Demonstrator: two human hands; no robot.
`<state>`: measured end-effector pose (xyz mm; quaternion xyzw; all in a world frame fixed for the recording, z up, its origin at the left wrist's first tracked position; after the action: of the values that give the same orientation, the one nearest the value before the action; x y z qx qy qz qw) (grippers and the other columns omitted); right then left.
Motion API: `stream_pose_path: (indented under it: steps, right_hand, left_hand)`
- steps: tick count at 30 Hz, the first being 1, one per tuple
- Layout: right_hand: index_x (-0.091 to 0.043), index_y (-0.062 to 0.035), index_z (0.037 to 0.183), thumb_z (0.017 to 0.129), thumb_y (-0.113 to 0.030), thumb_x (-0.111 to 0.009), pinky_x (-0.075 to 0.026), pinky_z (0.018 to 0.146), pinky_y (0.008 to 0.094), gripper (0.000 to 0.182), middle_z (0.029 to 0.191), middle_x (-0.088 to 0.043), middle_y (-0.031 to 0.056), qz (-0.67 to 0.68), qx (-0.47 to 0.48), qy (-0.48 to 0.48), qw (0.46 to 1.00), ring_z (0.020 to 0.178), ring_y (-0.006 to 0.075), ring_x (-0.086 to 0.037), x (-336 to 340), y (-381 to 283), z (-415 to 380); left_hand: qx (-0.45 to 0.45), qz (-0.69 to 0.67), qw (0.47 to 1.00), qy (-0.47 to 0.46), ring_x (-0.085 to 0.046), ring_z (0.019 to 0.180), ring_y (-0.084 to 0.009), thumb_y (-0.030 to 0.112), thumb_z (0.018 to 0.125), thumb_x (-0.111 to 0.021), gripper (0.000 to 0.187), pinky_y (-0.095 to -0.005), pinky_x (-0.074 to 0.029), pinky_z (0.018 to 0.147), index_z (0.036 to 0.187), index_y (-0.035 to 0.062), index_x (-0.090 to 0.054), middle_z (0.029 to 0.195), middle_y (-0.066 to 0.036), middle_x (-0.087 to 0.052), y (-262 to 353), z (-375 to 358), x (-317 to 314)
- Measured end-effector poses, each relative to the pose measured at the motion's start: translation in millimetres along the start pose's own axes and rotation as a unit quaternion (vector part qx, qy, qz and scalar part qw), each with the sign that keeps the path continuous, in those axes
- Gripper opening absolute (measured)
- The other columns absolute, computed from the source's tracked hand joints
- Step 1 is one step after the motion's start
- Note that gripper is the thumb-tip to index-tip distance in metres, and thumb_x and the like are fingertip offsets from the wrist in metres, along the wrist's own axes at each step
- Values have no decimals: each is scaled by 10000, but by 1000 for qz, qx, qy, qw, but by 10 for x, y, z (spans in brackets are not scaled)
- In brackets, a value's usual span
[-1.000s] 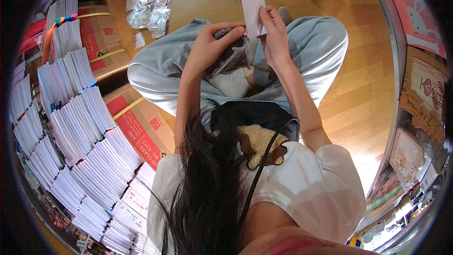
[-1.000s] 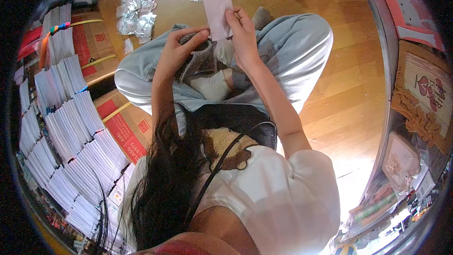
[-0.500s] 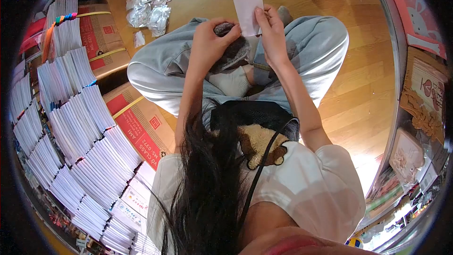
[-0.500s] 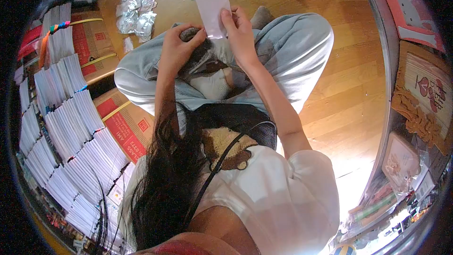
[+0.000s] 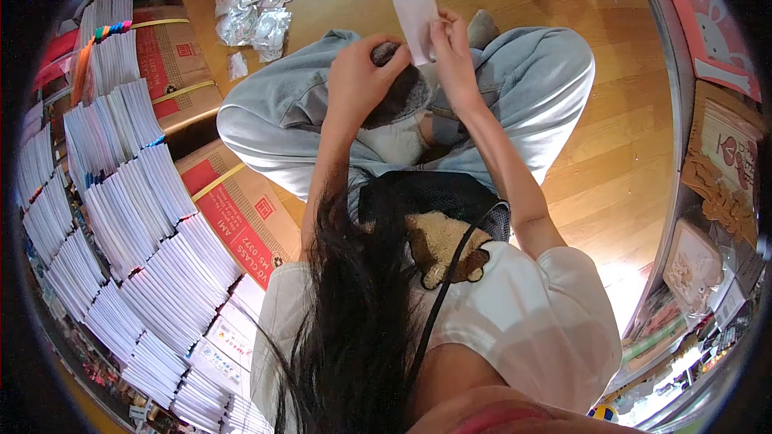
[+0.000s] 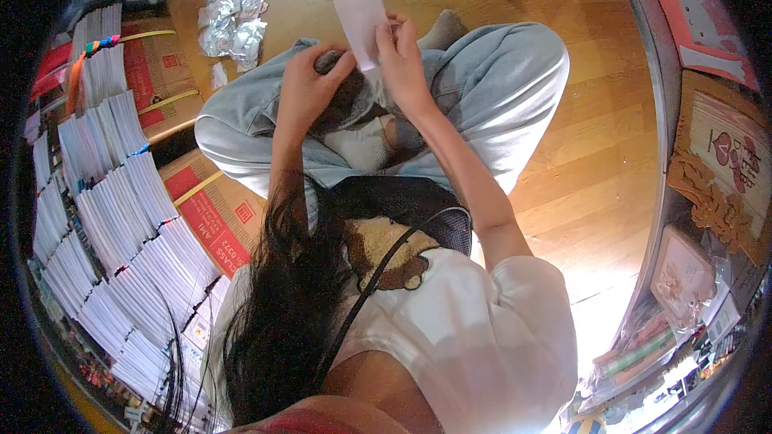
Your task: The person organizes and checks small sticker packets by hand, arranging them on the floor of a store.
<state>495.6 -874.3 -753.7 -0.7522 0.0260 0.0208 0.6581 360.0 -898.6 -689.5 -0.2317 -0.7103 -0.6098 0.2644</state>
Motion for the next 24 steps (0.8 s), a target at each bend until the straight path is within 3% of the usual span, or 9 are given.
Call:
stream_pose_path:
  steps: [2,5,8,9,14,18,21,24]
  right_hand:
    - [-400,6,1153,893,-234,-493,-427,800,319,365,1040,-534,169,13,1,21,1000,900,233,-549,53,-48,5]
    - [-440,-26,1163,858,-227,-552,-421,840,317,382,1061,-558,129,-89,109,-54,989,933,240,-554,129,-236,28]
    - [-478,-65,1217,833,-240,-591,-384,882,290,437,1115,-572,93,-142,124,-251,949,999,169,-525,22,-238,-17]
    - [-474,-74,1232,829,-247,-596,-381,893,295,455,1119,-576,98,-140,110,-270,946,1015,170,-525,-9,-242,-58]
    - [-443,-81,1284,852,-249,-575,-379,919,300,482,1135,-580,80,-156,106,-327,926,1061,168,-523,-121,-220,-222]
    - [-474,-29,1240,907,-255,-494,-414,850,259,403,1078,-589,47,-24,-27,-286,957,954,133,-544,-96,227,-86]
    - [-521,-23,1183,924,-268,-461,-440,765,246,362,960,-607,14,63,-105,-196,973,833,96,-541,-24,388,-27]
    - [-539,-23,1148,925,-265,-458,-446,752,252,339,958,-590,5,186,-176,-135,957,831,93,-536,-66,351,-74]
  left_hand:
    - [17,30,999,12,-616,731,-321,328,742,-594,293,-358,-478,655,857,67,-662,765,-161,-633,-16,10,59]
    - [31,56,998,-1,-611,750,-328,347,746,-571,307,-375,-475,671,863,79,-661,780,-166,-631,-159,43,107]
    - [48,80,995,-41,-607,759,-336,357,749,-569,315,-373,-474,675,866,79,-661,787,-170,-630,-310,76,104]
    - [55,90,993,-56,-605,762,-339,359,750,-572,318,-370,-473,676,867,78,-660,788,-170,-630,-331,77,96]
    - [39,-24,996,-76,-618,712,-269,314,814,-548,302,-326,-465,671,861,34,-652,752,-155,-633,-307,42,75]
    - [17,-158,986,-60,-585,735,-149,264,879,-507,312,-279,-443,709,833,-13,-644,756,-104,-642,-361,7,79]
    - [90,-227,963,119,-553,795,-118,284,902,-491,345,-262,-422,749,841,-21,-640,805,-76,-633,-435,-37,271]
    - [9,-264,939,221,-535,843,-136,261,886,-538,307,-265,-417,784,1008,-17,-584,944,-84,-600,-271,-95,246]
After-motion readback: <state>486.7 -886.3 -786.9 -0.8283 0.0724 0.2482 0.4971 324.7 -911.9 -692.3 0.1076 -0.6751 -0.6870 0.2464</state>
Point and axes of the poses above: each hand's wrist, its own z-axis towards the middle knuckle, its own x-axis out of the back of the hand, y = z × x, the point moved 4 cm from there along z, towards the middle knuckle
